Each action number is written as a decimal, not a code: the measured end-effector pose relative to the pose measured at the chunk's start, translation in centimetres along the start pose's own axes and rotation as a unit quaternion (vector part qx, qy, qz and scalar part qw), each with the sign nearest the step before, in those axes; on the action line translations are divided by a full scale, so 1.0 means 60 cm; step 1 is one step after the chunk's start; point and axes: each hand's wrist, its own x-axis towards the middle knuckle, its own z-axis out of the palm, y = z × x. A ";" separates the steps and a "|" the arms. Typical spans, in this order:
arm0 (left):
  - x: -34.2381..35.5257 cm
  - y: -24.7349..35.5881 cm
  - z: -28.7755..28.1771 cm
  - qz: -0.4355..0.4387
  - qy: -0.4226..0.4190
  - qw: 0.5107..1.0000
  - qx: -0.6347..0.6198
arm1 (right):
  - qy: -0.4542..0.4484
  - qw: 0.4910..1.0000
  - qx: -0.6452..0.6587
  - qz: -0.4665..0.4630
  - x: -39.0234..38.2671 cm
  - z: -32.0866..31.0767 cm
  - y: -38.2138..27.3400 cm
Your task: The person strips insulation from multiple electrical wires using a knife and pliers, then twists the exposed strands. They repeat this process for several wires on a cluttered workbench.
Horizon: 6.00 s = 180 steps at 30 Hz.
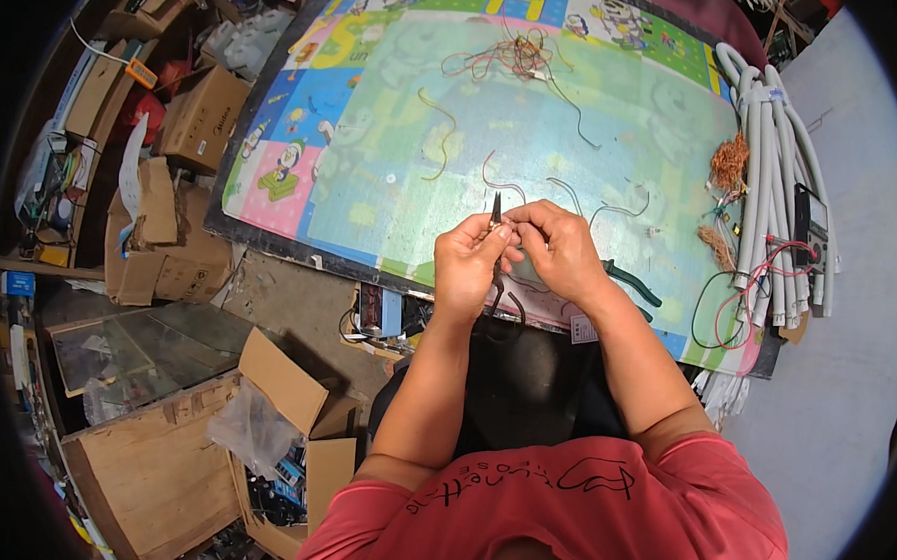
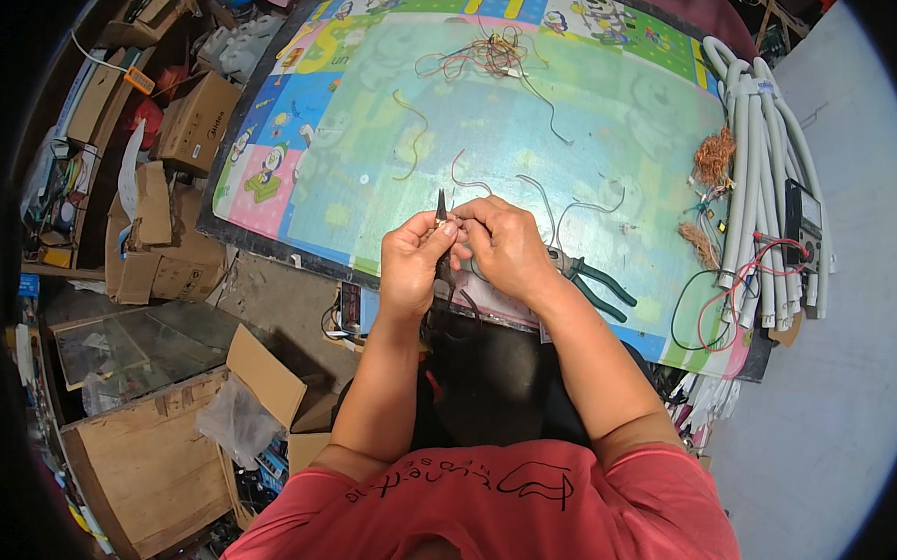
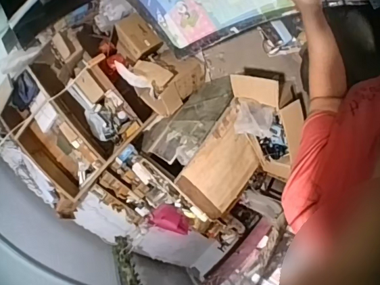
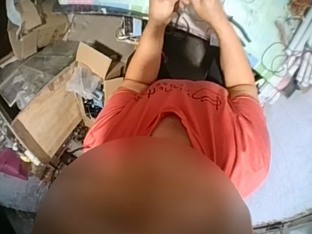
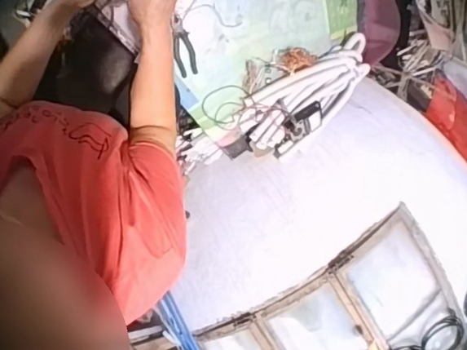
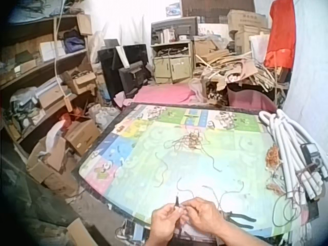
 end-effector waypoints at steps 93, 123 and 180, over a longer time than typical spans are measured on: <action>-0.039 -0.033 0.023 -0.007 0.093 0.960 0.262 | -0.051 0.991 -0.055 0.108 -0.053 -0.005 -0.001; -0.058 -0.005 0.046 0.152 0.162 0.935 0.276 | 0.032 0.971 0.038 0.233 -0.046 -0.025 0.077; -0.043 -0.013 0.028 0.020 0.046 0.994 0.094 | 0.003 0.997 -0.081 -0.007 -0.044 -0.003 0.009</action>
